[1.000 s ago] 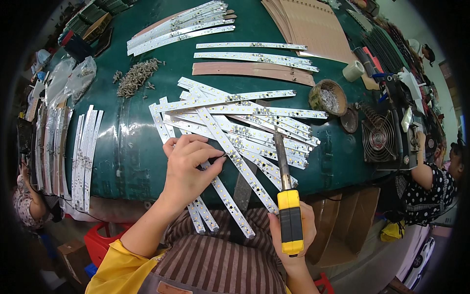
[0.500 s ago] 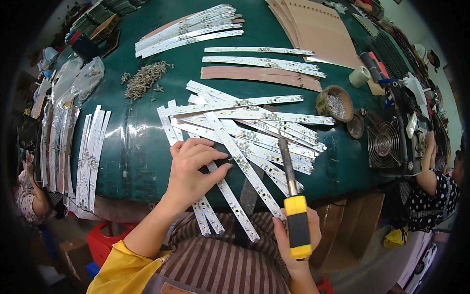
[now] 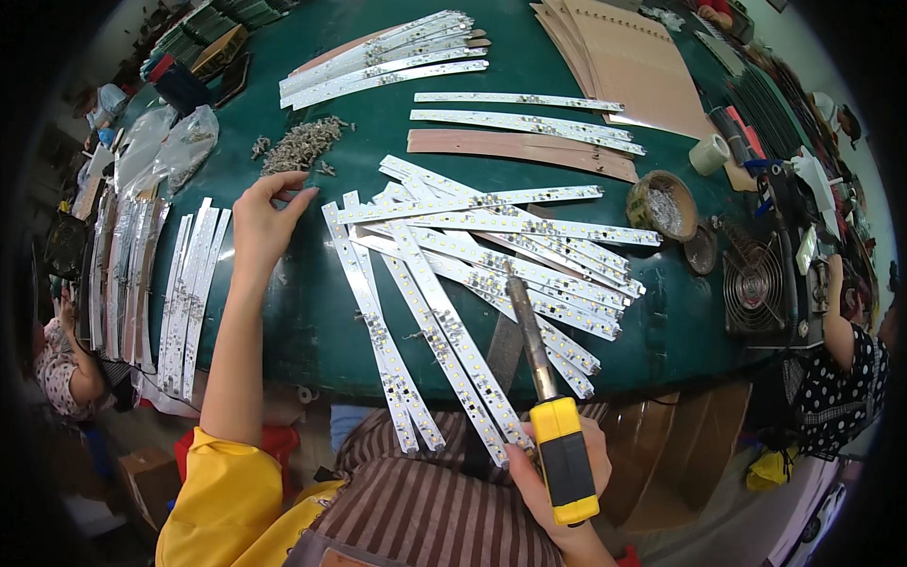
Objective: The person solders small components onto LED strips by positioning the components onto the strips by hand and soldering them with a soldering gun.
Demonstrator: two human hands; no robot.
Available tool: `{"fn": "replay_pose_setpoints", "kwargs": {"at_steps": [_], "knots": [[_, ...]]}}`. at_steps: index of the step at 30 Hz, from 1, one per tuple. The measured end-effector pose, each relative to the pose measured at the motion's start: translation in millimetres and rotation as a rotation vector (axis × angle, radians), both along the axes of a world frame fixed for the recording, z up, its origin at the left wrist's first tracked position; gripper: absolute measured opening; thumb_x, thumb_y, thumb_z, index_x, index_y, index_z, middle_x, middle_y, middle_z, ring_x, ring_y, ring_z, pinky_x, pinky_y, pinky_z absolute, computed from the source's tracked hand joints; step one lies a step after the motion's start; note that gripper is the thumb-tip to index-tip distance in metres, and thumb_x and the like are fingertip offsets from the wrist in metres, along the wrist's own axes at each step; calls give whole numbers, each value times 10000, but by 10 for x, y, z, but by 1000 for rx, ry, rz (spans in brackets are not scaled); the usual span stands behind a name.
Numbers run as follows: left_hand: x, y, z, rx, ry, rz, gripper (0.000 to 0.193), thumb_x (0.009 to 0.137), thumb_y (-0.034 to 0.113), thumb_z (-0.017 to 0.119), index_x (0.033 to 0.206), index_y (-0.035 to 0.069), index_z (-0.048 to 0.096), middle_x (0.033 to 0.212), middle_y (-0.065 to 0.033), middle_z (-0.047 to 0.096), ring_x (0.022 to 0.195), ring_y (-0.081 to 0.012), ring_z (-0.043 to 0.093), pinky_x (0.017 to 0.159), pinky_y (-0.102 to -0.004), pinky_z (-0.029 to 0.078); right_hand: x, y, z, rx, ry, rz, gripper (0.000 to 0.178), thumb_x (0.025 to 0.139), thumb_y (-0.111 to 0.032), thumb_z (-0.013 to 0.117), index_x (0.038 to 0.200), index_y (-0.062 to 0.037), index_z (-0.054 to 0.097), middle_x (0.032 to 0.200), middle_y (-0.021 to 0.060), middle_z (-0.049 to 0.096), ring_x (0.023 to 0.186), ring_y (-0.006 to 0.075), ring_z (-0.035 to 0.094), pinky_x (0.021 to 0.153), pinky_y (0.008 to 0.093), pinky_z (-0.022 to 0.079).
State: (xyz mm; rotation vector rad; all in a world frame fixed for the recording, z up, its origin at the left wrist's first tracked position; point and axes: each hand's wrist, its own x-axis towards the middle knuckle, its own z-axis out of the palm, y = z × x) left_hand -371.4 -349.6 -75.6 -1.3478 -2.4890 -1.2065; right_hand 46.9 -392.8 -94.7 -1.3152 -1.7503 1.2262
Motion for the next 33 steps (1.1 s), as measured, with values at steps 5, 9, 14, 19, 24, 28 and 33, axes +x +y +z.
{"fn": "replay_pose_setpoints", "kwargs": {"at_steps": [5, 9, 14, 19, 24, 28, 33], "knots": [[-64, 96, -118, -77, 69, -68, 170, 776, 104, 753, 922, 20, 731, 837, -118, 684, 713, -206, 655, 683, -318, 514, -98, -28, 153, 45, -4, -2, 464, 673, -29, 837, 1052, -16, 570, 990, 107, 652, 839, 187, 658, 742, 290, 509], [-64, 41, -86, -73, 86, -75, 141, 785, 88, 738, 899, 8, 722, 846, -126, 687, 719, -216, 661, 675, -313, 512, -176, 82, 314, 293, -85, 148, 471, 655, -55, 863, 1030, -22, 579, 982, 124, 654, 835, 228, 663, 739, 308, 516], [278, 13, 111, 43, -60, -53, 176, 823, 87, 719, 974, -3, 703, 841, -101, 698, 719, -163, 637, 704, -286, 496, -196, 66, 251, 349, -128, 127, 511, 637, -92, 890, 1029, -27, 569, 966, 130, 655, 834, 248, 664, 729, 315, 521], [928, -30, 93, 185, -342, -319, 160, 856, 39, 685, 1012, 17, 717, 865, -73, 693, 768, -130, 594, 741, -262, 469, -175, 75, 166, 350, -80, 149, 568, 618, -120, 911, 1047, -30, 550, 958, 132, 655, 827, 260, 661, 724, 319, 525], [1341, 3, 29, 122, -361, -458, 135, 791, 32, 731, 925, 48, 734, 809, -78, 686, 751, -200, 634, 716, -309, 475, -183, 82, 212, 328, -77, 137, 559, 626, -121, 909, 1052, -26, 560, 963, 128, 651, 821, 247, 662, 722, 315, 524], [1473, 6, -2, 41, -208, -457, 118, 769, 86, 757, 882, 69, 729, 784, -61, 683, 736, -224, 631, 753, -333, 444, -127, 32, 159, 198, -1, 33, 510, 672, -128, 881, 1062, -16, 572, 969, 119, 646, 812, 219, 662, 716, 302, 518], [1530, 27, -64, 62, -111, -477, 103, 764, 96, 762, 857, 88, 718, 781, -37, 682, 735, -214, 625, 767, -338, 415, -87, 17, 58, 150, 43, -26, 480, 695, -130, 862, 1062, -10, 576, 967, 116, 643, 800, 215, 662, 709, 299, 515]]}}
